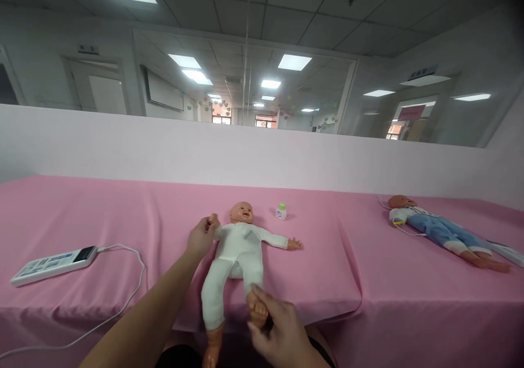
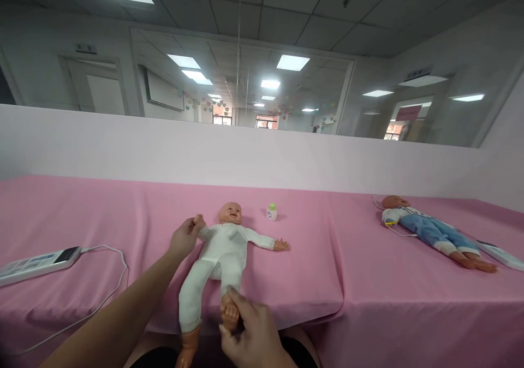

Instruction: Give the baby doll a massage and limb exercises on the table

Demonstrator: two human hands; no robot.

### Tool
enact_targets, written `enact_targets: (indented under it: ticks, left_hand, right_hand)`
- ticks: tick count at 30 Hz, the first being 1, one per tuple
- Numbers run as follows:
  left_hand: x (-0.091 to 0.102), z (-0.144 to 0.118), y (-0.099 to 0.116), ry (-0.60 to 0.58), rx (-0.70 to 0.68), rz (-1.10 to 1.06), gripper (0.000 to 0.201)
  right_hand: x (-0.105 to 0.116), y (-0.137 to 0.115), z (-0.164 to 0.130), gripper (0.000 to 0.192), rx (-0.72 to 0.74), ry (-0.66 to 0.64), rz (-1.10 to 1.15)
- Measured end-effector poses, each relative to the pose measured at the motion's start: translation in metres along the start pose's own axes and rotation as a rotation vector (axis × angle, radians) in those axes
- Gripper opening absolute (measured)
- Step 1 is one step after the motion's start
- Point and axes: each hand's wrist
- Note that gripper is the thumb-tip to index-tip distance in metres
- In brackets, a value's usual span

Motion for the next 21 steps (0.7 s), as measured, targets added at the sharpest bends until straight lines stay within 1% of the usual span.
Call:
enact_targets:
  ticks: [2, 4, 5, 8, 10, 12, 14, 16, 17, 19, 21]
  left_hand:
    - [-0.01, -0.006, 0.021, -0.153, -0.156, 0.217, 0.024]
    - [-0.02, -0.011, 0.036, -0.219, -0.262, 0.342, 0.027]
    - [-0.024, -0.012, 0.041, -0.238, -0.304, 0.387, 0.029]
    - [-0.037, -0.017, 0.041, -0.334, -0.43, 0.536, 0.03]
    - [-0.043, -0.021, 0.037, -0.402, -0.501, 0.638, 0.031]
    - [-0.046, -0.024, 0.033, -0.422, -0.528, 0.708, 0.031]
    - [-0.044, -0.025, 0.032, -0.411, -0.513, 0.706, 0.028]
    - [-0.036, -0.021, 0.03, -0.375, -0.455, 0.624, 0.024]
    - [-0.031, -0.018, 0.029, -0.339, -0.406, 0.565, 0.023]
    - [-0.018, -0.008, 0.021, -0.226, -0.257, 0.417, 0.022]
    - [-0.003, 0.001, 0.008, -0.08, -0.044, 0.176, 0.022]
  right_hand:
    - [0.01, -0.005, 0.025, 0.067, -0.076, 0.021, -0.028]
    - [0.015, -0.006, 0.05, 0.064, -0.135, 0.021, -0.032]
    - [0.014, -0.004, 0.061, 0.064, -0.156, 0.021, -0.034]
    - [0.006, 0.005, 0.083, 0.065, -0.192, 0.0, -0.064]
    - [-0.003, 0.012, 0.089, 0.066, -0.21, -0.034, -0.09]
    - [-0.01, 0.016, 0.089, 0.066, -0.226, -0.047, -0.093]
    - [-0.011, 0.016, 0.085, 0.067, -0.222, -0.029, -0.065]
    - [-0.004, 0.012, 0.077, 0.067, -0.197, 0.014, -0.023]
    - [0.002, 0.009, 0.071, 0.066, -0.186, 0.034, -0.002]
    - [0.015, 0.002, 0.056, 0.063, -0.174, 0.057, 0.026]
    - [0.026, -0.007, 0.037, 0.061, -0.157, 0.04, 0.032]
Point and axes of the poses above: each hand's wrist, its own z-axis towards the middle knuckle, its own x-axis out of the back of the hand, y = z × x, and after that the axes turned 1 degree about y, right-handed
